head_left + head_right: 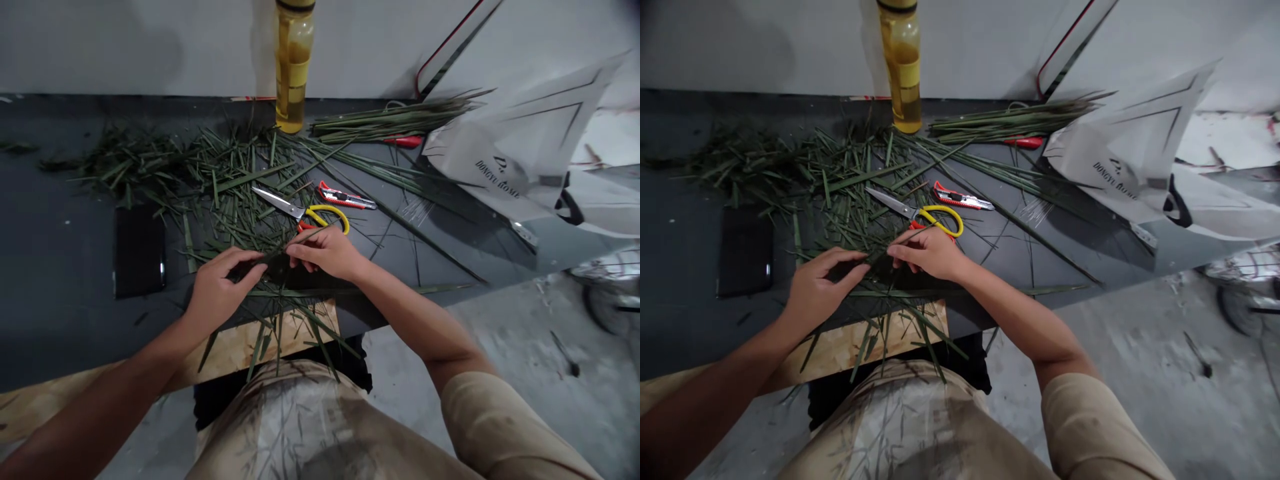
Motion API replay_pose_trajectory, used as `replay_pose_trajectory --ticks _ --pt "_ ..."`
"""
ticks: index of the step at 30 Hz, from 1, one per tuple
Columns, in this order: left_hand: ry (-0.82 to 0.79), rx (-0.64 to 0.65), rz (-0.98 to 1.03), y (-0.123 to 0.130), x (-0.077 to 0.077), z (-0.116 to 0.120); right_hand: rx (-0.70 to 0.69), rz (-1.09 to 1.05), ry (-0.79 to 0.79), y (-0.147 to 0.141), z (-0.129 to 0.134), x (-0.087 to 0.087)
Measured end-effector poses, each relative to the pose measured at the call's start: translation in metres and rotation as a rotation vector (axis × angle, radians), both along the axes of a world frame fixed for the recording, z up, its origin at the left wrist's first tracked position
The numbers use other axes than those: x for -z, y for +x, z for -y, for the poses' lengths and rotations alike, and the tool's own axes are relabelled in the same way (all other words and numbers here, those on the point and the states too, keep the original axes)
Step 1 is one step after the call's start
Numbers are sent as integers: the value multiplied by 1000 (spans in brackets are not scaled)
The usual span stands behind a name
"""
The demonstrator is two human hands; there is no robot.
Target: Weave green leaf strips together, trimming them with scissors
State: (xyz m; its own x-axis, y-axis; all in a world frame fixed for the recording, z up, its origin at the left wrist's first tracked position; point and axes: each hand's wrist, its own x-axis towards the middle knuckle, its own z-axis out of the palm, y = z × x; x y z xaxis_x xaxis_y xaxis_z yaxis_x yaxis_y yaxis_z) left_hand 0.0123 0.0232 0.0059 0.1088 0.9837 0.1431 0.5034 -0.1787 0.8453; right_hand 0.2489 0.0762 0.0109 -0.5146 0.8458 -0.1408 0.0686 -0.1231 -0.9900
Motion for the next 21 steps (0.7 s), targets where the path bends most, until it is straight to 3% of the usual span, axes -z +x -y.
replay_pose_trajectory --ticks 10,16,21 --pt "-12 -101 1 -6 5 -7 12 -178 -127 0 1 -4" --pt "-107 -186 96 -10 11 -10 176 -399 -61 5 1 -2" --pt "-145 -198 216 -7 12 -10 80 -466 -48 4 2 -3"
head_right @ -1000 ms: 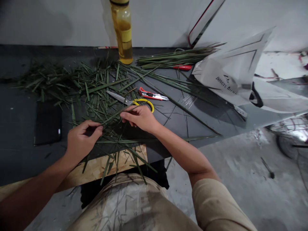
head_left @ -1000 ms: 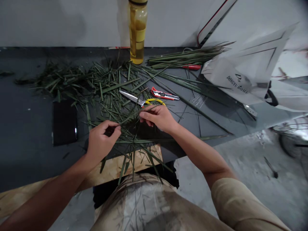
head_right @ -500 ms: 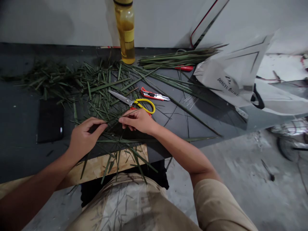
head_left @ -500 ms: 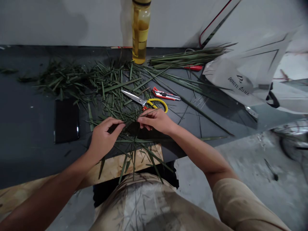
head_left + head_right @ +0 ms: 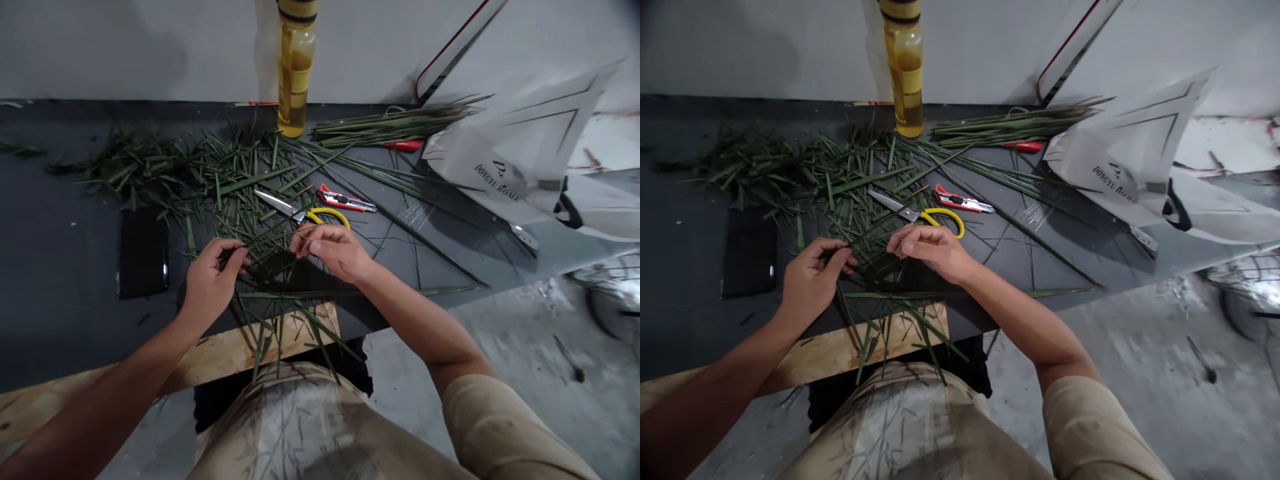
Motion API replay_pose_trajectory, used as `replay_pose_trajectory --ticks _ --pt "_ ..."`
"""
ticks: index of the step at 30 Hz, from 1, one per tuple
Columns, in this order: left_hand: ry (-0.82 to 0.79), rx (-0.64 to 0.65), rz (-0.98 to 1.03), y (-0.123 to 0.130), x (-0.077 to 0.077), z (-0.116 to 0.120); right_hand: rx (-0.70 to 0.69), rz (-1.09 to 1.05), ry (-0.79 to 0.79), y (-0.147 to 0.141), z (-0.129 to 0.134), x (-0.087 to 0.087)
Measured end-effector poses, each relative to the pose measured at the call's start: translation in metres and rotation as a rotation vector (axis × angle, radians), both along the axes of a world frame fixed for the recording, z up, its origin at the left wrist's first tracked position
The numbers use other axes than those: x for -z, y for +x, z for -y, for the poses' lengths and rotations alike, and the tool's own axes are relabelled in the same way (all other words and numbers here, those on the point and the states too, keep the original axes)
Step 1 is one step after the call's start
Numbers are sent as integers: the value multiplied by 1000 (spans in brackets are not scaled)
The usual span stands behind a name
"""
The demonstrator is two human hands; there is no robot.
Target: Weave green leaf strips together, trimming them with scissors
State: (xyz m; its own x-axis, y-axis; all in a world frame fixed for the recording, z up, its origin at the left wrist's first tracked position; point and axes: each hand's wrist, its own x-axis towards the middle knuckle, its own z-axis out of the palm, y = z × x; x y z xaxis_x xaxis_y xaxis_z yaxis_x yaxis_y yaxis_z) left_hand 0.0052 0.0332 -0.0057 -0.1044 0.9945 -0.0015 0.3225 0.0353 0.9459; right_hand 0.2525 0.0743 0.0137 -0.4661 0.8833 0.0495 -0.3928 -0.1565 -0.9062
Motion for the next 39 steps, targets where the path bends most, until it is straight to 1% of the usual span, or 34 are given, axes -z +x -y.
replay_pose_trajectory --ticks 2,4,7,10,12,15,17,19,21,23,25,28,30,32,34,36,39 --pt "8 20 -4 0 -2 1 -42 -14 -5 0 0 0" --pt "40 39 -33 0 -5 1 -59 22 -23 1 0 1" --pt "89 68 -91 0 -9 2 -46 110 -34 1 -1 3" --pt "95 70 -105 0 -8 2 -16 149 -6 -2 -1 4" --pt "67 36 -60 0 -5 1 7 96 13 -3 0 3" --pt "6 -59 60 -3 1 -5 0 -88 12 -2 1 -2" --pt "-4 -136 160 -4 4 -9 -59 -195 -1 2 0 -6" --pt "17 -203 264 -4 4 -12 -152 -235 -18 7 -1 -10" --pt "16 -237 347 -1 1 -13 -187 -170 -61 9 -3 -11" --pt "-38 -228 410 2 -4 -12 -113 -35 -110 9 -4 -9" --pt "-133 -202 507 5 -9 -10 -2 113 -105 4 -3 -4" --pt "-314 -122 664 7 -17 -8 65 292 21 -5 1 6" --pt "-381 -116 753 7 -22 -7 82 377 122 -9 5 12" --pt "-406 -139 836 8 -27 -7 53 445 197 -11 8 16" --pt "-399 -150 916 9 -31 -6 -28 506 246 -11 11 18" --pt "-396 -120 956 10 -35 -5 -108 549 298 -11 13 19" --pt "-407 -58 937 12 -37 -4 -143 586 417 -14 17 22"
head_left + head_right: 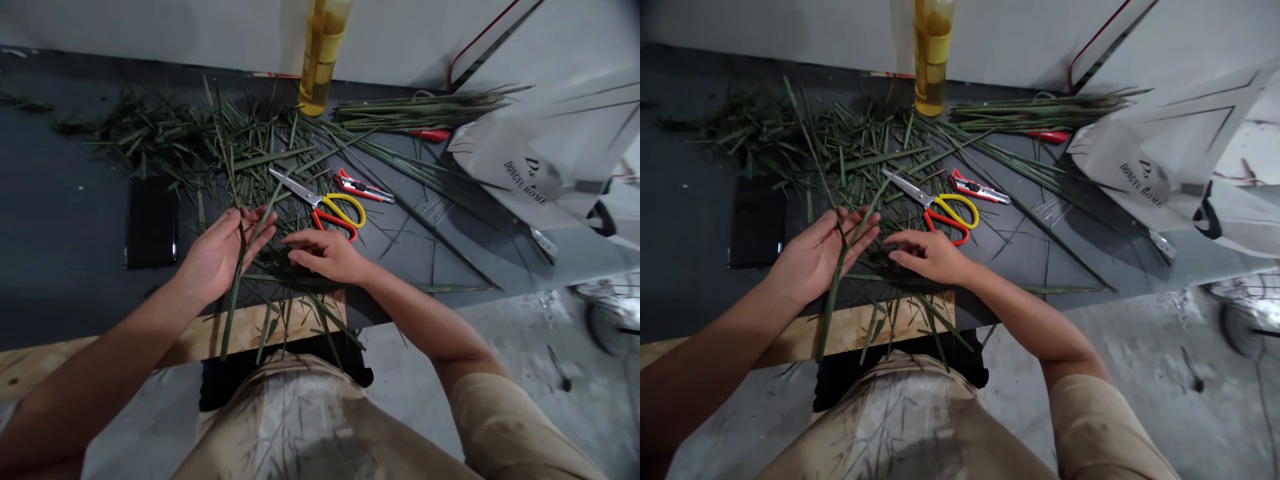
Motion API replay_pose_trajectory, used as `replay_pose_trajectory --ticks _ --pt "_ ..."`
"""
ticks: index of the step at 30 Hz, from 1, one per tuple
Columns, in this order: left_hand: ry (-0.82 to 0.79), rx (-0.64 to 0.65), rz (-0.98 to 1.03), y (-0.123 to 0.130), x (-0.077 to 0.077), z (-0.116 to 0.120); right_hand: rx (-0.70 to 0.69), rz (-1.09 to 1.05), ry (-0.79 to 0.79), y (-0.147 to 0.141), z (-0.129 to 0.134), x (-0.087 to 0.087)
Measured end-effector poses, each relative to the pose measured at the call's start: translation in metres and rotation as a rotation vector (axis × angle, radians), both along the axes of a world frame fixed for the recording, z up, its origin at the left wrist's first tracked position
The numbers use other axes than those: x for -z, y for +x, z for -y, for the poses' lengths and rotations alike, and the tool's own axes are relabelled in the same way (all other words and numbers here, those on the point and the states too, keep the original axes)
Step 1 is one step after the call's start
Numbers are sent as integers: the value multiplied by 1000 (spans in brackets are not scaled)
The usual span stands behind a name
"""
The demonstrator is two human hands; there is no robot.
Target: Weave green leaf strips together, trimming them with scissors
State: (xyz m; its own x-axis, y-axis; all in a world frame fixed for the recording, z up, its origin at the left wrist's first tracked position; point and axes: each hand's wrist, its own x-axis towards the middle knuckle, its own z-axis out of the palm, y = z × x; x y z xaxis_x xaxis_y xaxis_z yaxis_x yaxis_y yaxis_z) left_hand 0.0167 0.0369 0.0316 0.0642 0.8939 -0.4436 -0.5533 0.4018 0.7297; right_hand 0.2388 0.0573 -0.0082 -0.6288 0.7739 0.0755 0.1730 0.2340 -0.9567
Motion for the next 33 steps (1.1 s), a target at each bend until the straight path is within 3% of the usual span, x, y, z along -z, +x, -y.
replay_pose_trajectory --ticks 6,10,15,21,24,28,33 --pt "31 156 -94 2 3 6 -112 107 202 -14 14 10" --pt "62 174 -106 8 5 12 -111 162 276 -19 20 15" --pt "48 207 -52 10 6 18 -104 81 390 -19 19 20" --pt "15 254 -2 8 7 18 -100 59 386 -18 19 16" --pt "47 257 -6 5 8 17 27 71 364 -16 19 7" --pt "52 267 17 2 14 17 303 54 416 -10 14 -3" --pt "92 469 18 2 22 21 434 64 501 -7 12 -5"
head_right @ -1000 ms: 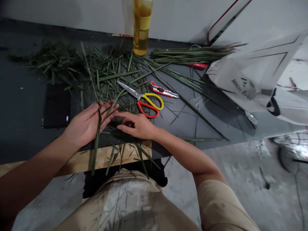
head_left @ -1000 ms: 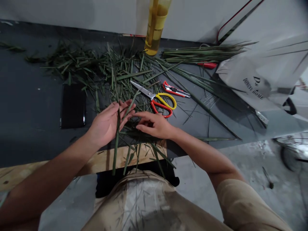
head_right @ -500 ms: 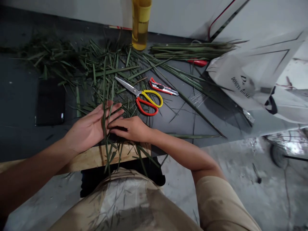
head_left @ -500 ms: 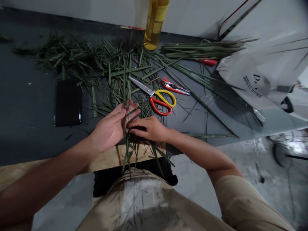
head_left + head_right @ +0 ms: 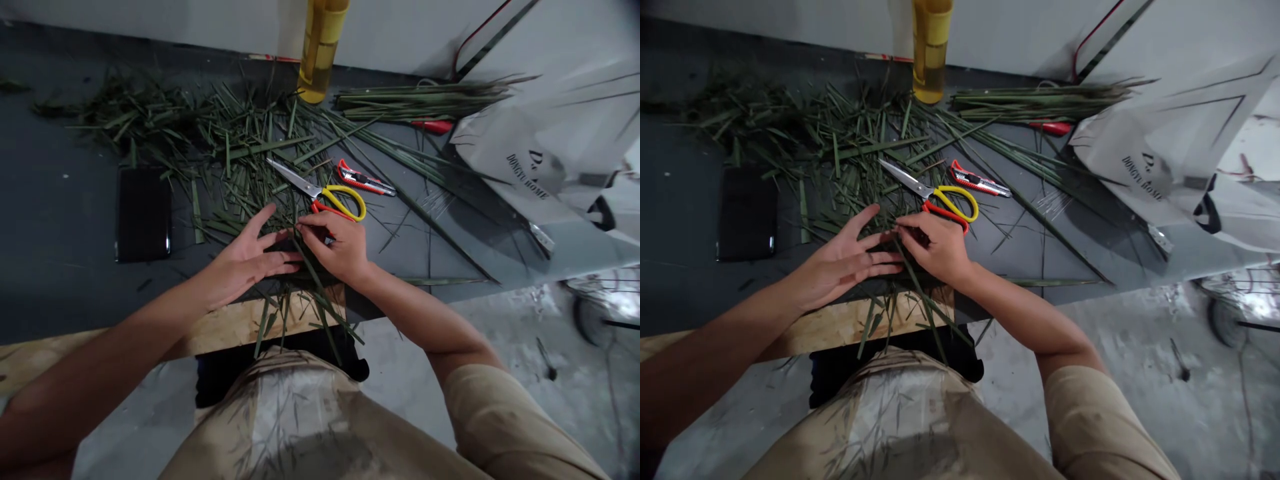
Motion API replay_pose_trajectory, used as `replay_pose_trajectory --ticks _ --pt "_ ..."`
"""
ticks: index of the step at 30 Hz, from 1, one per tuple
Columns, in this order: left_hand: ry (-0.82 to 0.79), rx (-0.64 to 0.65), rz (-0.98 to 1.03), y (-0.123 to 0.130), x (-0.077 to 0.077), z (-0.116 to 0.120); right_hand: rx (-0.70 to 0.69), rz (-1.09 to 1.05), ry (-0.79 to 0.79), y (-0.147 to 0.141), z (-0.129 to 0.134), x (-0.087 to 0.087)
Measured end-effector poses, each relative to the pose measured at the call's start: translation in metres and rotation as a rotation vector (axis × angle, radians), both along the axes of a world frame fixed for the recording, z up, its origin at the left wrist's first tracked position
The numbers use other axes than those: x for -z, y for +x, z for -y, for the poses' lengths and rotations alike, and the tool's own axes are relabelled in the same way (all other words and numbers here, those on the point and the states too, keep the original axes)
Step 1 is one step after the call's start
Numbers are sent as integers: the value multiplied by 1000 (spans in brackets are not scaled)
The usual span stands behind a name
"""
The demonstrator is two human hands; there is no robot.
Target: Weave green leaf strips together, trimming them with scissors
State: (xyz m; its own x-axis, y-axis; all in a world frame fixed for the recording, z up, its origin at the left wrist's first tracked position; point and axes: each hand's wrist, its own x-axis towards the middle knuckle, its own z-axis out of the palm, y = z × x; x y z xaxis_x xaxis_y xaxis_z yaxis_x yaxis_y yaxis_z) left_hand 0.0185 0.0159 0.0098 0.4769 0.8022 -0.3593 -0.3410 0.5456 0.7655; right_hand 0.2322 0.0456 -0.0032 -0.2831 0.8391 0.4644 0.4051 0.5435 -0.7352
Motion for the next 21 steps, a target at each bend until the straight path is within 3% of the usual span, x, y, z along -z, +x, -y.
replay_pose_trajectory --ticks 3,10,16,21 --pt "26 68 4 3 4 2 -48 62 118 -3 3 4" --pt "178 16 -146 9 11 0 -96 70 326 -8 7 14" --pt "218 35 -221 7 11 0 -165 63 219 -6 4 13" --pt "255 3 -269 8 12 1 -173 70 242 -5 2 14"
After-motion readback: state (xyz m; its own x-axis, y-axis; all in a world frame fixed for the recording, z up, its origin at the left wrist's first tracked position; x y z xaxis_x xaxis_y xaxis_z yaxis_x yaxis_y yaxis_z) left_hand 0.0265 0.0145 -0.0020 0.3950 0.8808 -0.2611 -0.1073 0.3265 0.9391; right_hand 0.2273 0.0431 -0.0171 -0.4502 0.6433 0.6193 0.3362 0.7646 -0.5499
